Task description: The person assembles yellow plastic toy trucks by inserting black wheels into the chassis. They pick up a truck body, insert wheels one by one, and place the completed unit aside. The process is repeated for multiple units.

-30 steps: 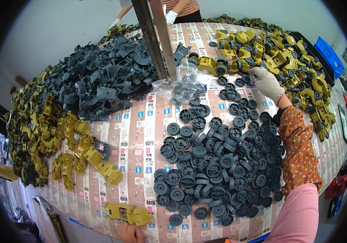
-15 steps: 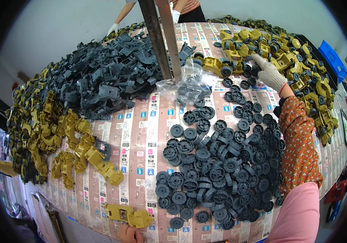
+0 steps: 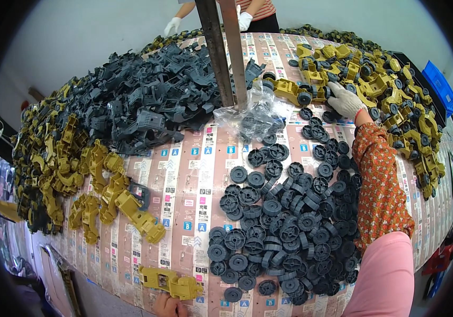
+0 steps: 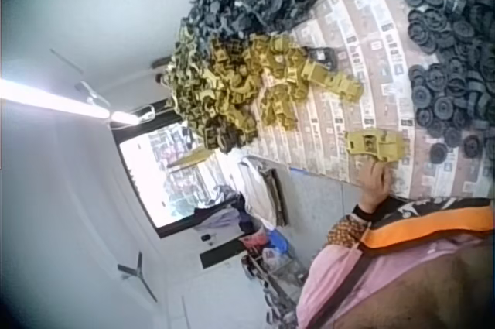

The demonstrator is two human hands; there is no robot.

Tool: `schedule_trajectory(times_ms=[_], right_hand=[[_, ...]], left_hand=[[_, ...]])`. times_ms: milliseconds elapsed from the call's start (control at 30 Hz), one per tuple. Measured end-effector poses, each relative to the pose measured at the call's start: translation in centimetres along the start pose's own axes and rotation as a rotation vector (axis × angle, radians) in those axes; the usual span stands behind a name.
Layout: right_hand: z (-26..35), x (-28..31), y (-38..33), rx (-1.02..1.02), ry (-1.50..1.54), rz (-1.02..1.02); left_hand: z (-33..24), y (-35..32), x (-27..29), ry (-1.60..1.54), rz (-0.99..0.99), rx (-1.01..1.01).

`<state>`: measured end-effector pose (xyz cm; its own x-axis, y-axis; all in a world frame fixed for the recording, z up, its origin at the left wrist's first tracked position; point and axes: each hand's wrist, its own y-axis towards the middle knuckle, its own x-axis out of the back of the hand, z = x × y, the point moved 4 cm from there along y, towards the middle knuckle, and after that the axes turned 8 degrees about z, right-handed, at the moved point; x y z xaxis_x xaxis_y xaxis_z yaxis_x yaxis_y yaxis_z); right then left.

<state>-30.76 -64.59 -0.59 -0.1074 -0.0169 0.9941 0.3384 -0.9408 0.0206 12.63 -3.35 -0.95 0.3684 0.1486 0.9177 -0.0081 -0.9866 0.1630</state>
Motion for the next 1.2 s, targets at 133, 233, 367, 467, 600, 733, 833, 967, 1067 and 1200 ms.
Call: schedule_trajectory(times_ms=[133, 233, 367, 467, 600, 733, 833, 967, 1067, 1200], right_hand=[[-0.8, -1.6, 1.1, -0.047, -0.015, -0.015], [1.4, -0.5, 0.0, -0.087, 0.03, 0.074], [1.0, 0.1, -3.5, 0.035, 0.06, 0.037], [3.0, 1.4, -7.9, 0.108, 0.087, 0.146], [7.0, 3.9, -14.6, 0.136, 0.03, 0.363], [8.5, 5.7, -20.4, 0.231, 0.204, 0.545], [9.8, 7.7, -21.9, 0.148, 0.284, 0.582], [7.8, 8.7, -16.8, 0.083, 0.04, 0.174], [3.4, 7.9, -10.8, 0.162, -0.121, -0.27], [0.6, 5.5, -4.5, -0.138, -0.124, -0.028]], left_hand=[[0.0, 0.1, 0.3, 0.002, 0.005, 0.03], [0.6, -1.2, -0.3, -0.034, 0.005, 0.09], [0.9, -1.2, -0.5, -0.044, 0.006, 0.062], [0.9, -1.3, -0.7, -0.061, 0.008, 0.058], [0.6, -1.4, -0.5, -0.079, 0.034, 0.081], [0.6, -1.0, -0.5, -0.085, 0.014, 0.06], [0.4, -0.8, -0.5, -0.098, 0.022, 0.063], [0.6, -1.3, -0.6, -0.089, 0.036, 0.093], [0.6, -0.8, -0.6, -0.091, 0.023, 0.091], [0.2, -0.5, -0.2, -0.11, 0.037, 0.105]])
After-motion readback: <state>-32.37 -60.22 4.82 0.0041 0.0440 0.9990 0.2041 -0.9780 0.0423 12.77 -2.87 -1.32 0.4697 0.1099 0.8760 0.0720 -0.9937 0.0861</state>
